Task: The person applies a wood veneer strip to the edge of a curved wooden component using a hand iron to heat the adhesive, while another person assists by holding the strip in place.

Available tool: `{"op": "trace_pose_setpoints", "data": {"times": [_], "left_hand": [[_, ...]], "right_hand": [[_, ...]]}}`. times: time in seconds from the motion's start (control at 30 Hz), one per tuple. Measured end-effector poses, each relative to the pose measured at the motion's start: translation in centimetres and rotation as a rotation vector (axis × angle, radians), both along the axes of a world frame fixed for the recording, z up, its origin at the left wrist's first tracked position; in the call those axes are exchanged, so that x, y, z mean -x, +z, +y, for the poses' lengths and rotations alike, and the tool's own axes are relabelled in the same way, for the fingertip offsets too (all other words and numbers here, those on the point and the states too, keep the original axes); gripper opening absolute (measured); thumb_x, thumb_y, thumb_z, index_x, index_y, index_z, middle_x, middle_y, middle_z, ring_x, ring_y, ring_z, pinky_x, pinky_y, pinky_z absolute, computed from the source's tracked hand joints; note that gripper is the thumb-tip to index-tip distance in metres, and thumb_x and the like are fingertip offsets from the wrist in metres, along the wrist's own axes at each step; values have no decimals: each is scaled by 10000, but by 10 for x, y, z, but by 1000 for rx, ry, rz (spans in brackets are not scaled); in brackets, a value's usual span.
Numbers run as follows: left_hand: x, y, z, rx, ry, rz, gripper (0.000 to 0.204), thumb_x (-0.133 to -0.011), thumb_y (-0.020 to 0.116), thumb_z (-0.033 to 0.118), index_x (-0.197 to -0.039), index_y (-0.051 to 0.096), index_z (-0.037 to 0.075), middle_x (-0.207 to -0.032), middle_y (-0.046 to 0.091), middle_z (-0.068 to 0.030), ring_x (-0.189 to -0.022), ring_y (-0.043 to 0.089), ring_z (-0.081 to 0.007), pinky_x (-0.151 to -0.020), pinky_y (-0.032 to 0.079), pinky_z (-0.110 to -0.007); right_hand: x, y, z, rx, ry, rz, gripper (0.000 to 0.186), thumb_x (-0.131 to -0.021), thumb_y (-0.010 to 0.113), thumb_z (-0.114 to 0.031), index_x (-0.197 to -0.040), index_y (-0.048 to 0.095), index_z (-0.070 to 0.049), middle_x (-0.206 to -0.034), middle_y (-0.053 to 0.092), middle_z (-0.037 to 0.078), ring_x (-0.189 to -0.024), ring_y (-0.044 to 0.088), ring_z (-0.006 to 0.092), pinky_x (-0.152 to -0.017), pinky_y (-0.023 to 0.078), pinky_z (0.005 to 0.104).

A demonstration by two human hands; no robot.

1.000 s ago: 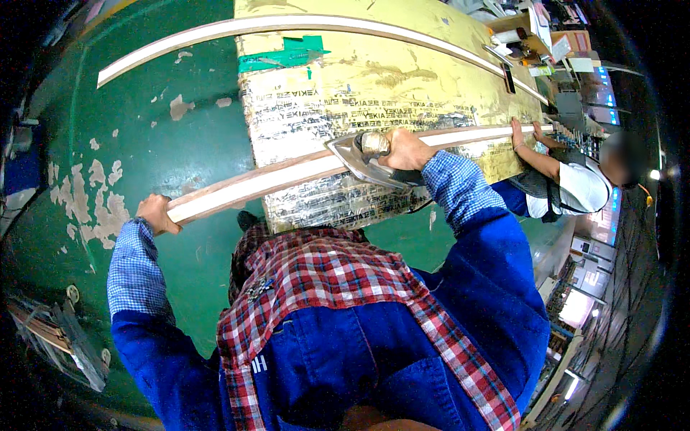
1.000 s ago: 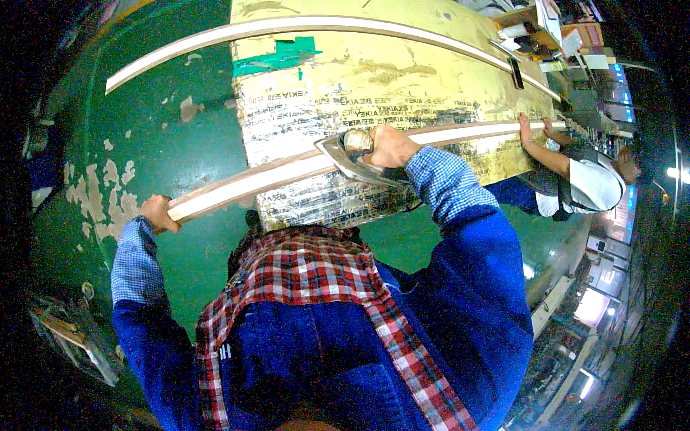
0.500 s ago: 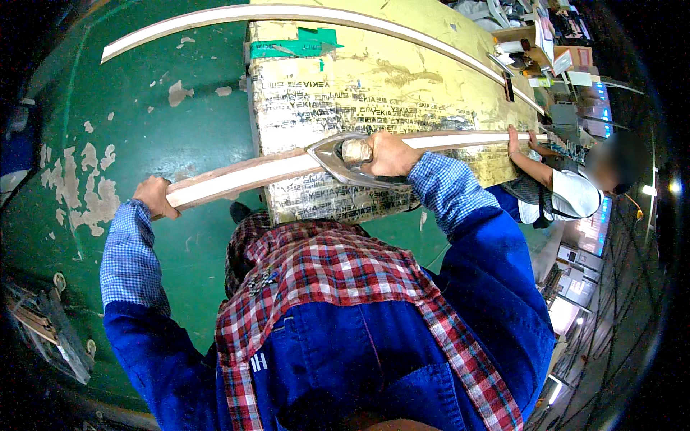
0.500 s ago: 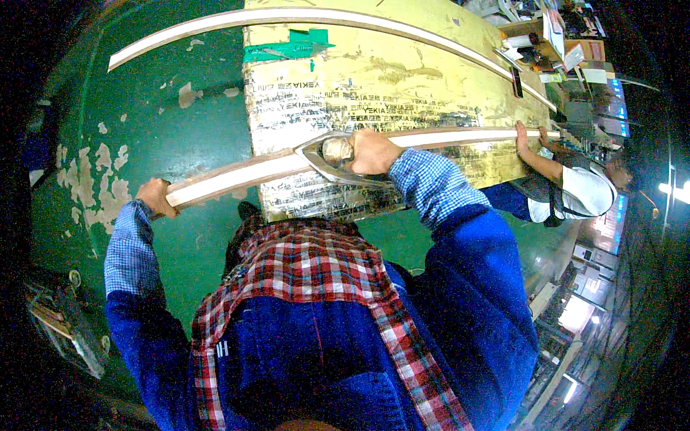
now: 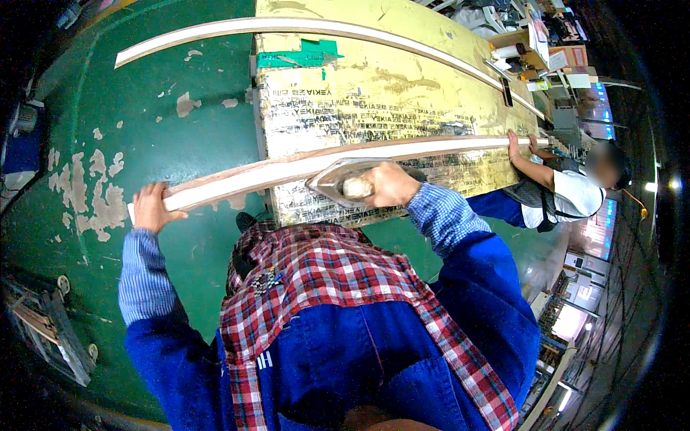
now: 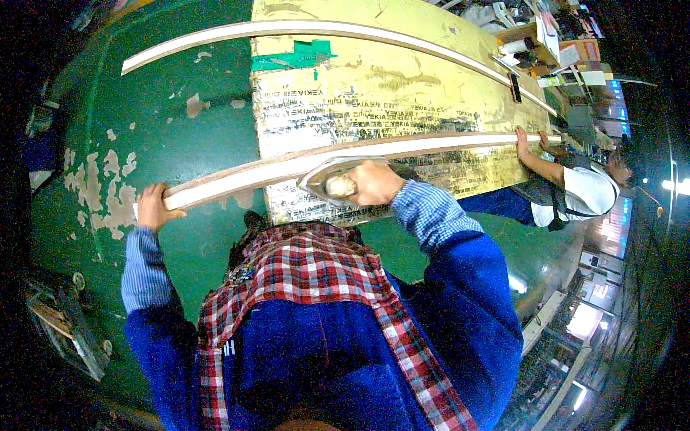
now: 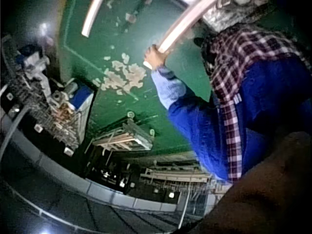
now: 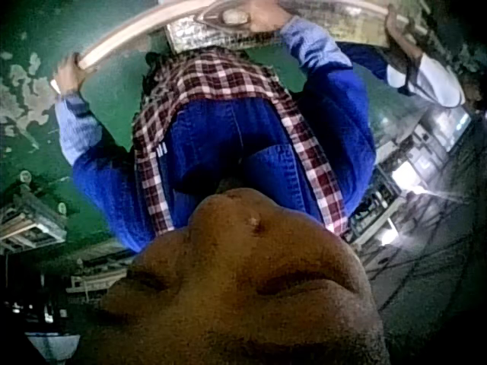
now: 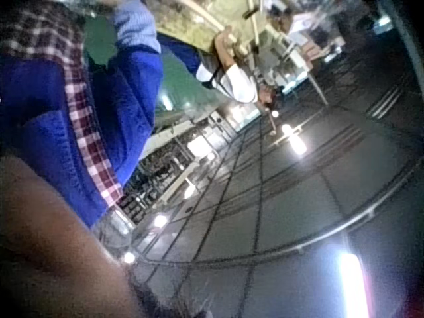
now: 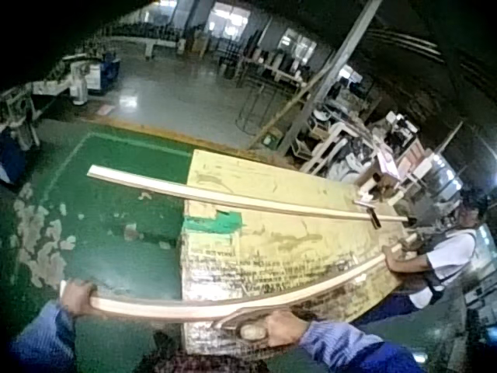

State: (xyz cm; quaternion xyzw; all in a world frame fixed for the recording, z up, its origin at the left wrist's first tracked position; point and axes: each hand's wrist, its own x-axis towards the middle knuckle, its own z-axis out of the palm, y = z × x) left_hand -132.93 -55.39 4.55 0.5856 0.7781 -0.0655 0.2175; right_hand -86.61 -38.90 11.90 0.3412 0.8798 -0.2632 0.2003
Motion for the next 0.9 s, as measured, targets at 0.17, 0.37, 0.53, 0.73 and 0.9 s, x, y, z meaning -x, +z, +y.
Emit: {"op": "trace_pose_setpoints", "data": {"times": [0.17, 0.37, 0.53, 0.73, 0.9], "left_hand": [[15, -55, -102, -573, 764, 70, 888, -611, 788, 469, -1299, 405, 60, -1373, 307, -152, -1239, 342, -317, -1018, 259, -472], [23, -100, -110, -589, 1292, -1171, 552, -838, 641, 343, -1200, 418, -10, -1003, 592, -103, -883, 622, -226, -690, 517, -319], [26, -111, -107, -645, 1265, -1429, 203, -856, 633, 238, -894, 533, 66, -839, 578, -6, -817, 597, -154, -852, 471, -397], [13, -113, -99, -774, 1249, -1537, 143, -855, 630, 170, -821, 515, 92, -808, 563, 11, -797, 552, -94, -935, 419, -417], [18, -136, -110, -805, 1187, -1574, 161, -856, 627, 133, -853, 473, 86, -912, 582, -28, -882, 559, -117, -908, 433, -397]], "right_hand": [[-40, 16, 31, 105, -711, 264, 215, -701, 639, -148, -883, 664, -38, -718, 663, 122, -634, 618, 167, -629, 495, 308], [-27, -12, 79, 72, -820, -33, 326, -738, 605, -252, -583, 603, 36, -483, 568, 98, -443, 568, 181, -461, 460, 316], [36, 7, 77, 206, -612, -201, 354, -720, 626, -277, -641, 611, 68, -585, 617, 138, -465, 576, 202, -489, 466, 314], [107, 21, 72, 367, -545, -224, 150, -728, 603, -127, -689, 572, 15, -470, 508, 58, -362, 471, 131, -359, 369, 280], [136, 18, 78, 488, -450, -272, 160, -730, 609, -119, -641, 543, -4, -460, 482, 43, -362, 455, 115, -348, 362, 279]]}}
